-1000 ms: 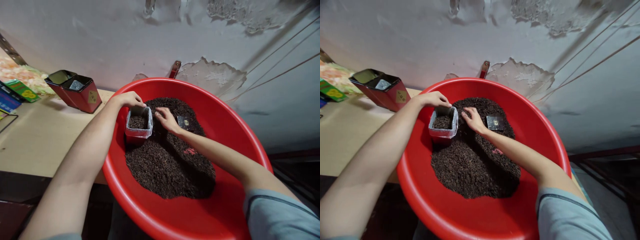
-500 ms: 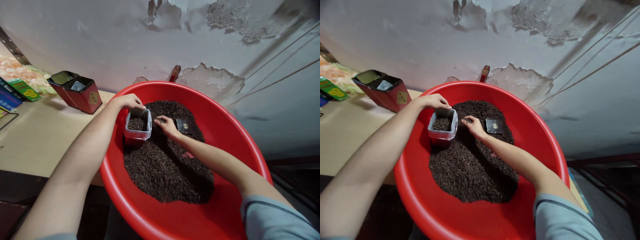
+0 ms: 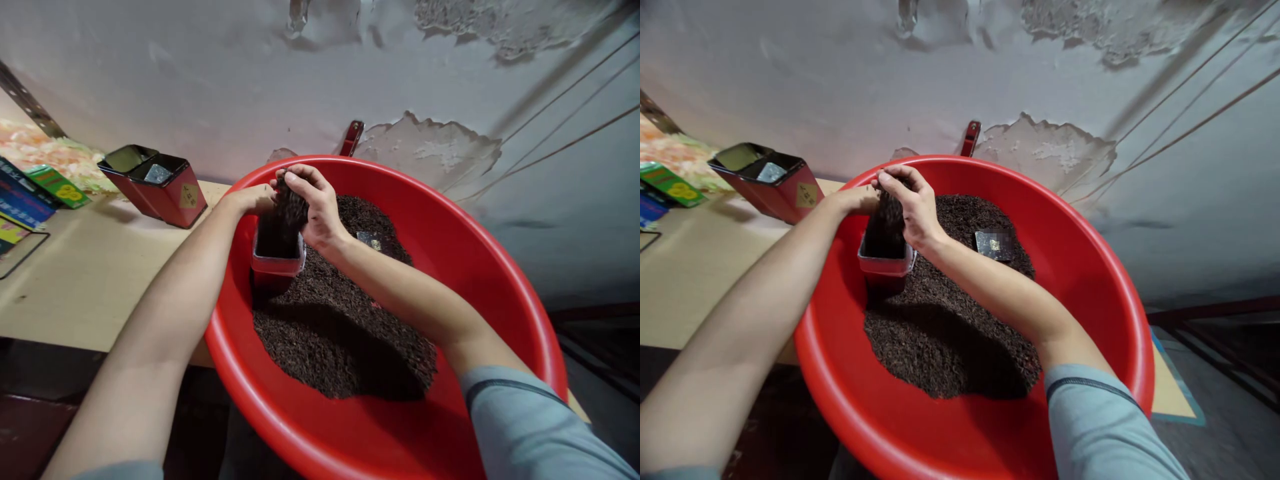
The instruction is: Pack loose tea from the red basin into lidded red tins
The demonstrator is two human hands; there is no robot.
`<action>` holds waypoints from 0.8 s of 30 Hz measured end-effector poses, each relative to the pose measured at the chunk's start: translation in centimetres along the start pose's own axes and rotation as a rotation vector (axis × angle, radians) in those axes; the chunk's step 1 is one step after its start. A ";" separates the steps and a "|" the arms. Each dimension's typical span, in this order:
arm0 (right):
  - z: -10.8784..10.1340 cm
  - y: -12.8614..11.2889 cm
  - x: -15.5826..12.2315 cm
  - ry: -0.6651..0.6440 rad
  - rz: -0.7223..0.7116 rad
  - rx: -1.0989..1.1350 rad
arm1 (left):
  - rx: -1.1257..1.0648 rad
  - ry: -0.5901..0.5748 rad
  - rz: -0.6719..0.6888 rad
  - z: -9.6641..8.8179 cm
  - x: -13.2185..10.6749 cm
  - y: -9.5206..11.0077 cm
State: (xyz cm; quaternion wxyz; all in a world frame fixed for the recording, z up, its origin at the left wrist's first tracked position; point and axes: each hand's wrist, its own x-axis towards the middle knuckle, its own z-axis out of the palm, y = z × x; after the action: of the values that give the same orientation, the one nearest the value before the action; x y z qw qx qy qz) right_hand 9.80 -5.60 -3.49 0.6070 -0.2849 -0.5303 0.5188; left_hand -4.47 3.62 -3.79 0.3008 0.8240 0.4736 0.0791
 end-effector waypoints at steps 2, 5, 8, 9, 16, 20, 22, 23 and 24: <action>-0.1 -0.5 -0.5 -0.026 -0.010 0.002 | -0.024 -0.013 0.010 0.0 0.0 0.0; -1.6 -1.1 -0.9 -0.049 -0.024 -0.075 | -0.028 -0.036 -0.005 0.0 -0.3 0.3; -5.6 -0.2 -1.0 -0.023 -0.073 -0.309 | 0.001 -0.034 -0.060 0.0 -0.6 0.8; -7.3 0.6 -1.2 -0.021 -0.091 -0.424 | 0.010 -0.033 -0.075 0.0 -0.6 0.9; -15.6 6.0 -8.4 -0.612 0.130 -1.376 | 0.036 -0.037 -0.067 0.0 -0.4 1.0; -15.4 6.7 -11.3 -0.556 0.035 -1.400 | 0.046 -0.046 -0.052 -0.1 -0.5 0.9; -15.5 6.7 -11.1 -0.549 0.016 -1.287 | 0.047 -0.044 -0.064 -0.1 -0.7 1.0; -15.6 6.7 -10.7 -0.557 0.015 -1.230 | 0.047 -0.041 -0.071 -0.1 -0.8 1.1; -15.8 6.6 -10.2 -0.569 0.019 -1.186 | 0.045 -0.039 -0.076 0.0 -0.8 1.2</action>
State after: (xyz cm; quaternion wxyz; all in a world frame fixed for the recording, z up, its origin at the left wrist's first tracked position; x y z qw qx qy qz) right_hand 23.52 -9.89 -17.36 0.1785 -0.4277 -0.8636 0.1988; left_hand -4.06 2.49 -2.96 0.2942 0.8134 0.5001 0.0409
